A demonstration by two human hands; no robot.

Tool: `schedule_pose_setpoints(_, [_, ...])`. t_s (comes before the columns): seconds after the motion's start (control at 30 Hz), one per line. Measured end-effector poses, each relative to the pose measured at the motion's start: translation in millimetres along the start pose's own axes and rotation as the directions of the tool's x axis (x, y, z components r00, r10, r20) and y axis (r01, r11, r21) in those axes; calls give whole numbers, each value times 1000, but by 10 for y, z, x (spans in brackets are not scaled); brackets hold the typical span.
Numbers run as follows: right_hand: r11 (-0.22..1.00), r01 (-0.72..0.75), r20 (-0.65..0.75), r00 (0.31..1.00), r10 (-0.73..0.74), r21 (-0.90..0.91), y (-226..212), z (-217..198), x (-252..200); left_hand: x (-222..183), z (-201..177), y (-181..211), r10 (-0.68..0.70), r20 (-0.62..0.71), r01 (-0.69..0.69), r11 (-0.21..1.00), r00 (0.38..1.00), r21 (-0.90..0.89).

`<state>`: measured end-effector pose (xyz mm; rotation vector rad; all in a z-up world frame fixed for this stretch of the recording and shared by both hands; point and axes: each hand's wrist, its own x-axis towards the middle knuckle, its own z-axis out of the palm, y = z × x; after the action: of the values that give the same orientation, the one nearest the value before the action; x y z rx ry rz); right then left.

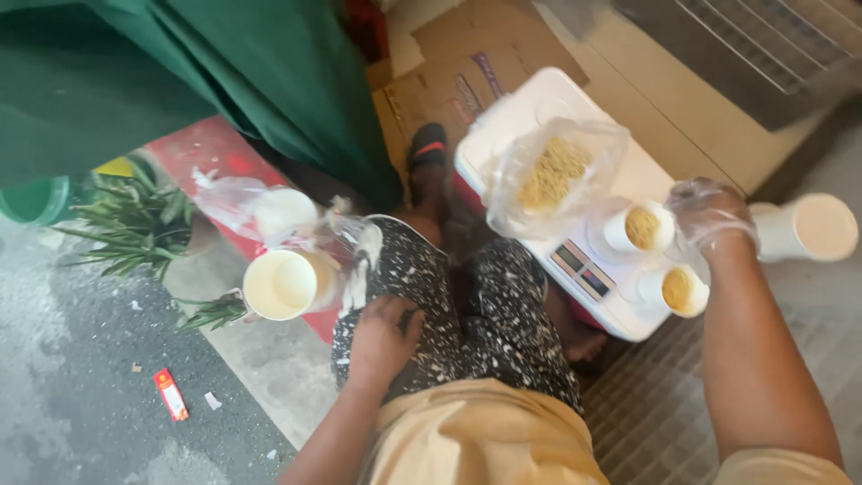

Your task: Portioning cooked noodles from a bag into individual cups using a digital scale for consistent weight.

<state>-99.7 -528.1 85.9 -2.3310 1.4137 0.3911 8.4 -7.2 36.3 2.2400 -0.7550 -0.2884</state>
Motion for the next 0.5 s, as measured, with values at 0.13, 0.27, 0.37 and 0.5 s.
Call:
schedule_pose_setpoints(0.13, [970,213,-46,977,-209,115,-616,245,-28,3,71,-6,-51,-30,52,998,998,20])
schedule_pose_setpoints(0.27, [952,268,255,940,-225,-149,-1470,765,-76,-59,177,-67,-99,-1,99,995,995,11])
schedule_pose_setpoints(0.37, [822,485,358,855,-375,-297,-2173,1458,627,-122,46,-80,-88,-49,88,996,995,-6])
schedule_pose_setpoints(0.5, [629,719,409,690,-597,-296,-2471,1764,1587,18,224,-338,-24,166,39,996,986,-85])
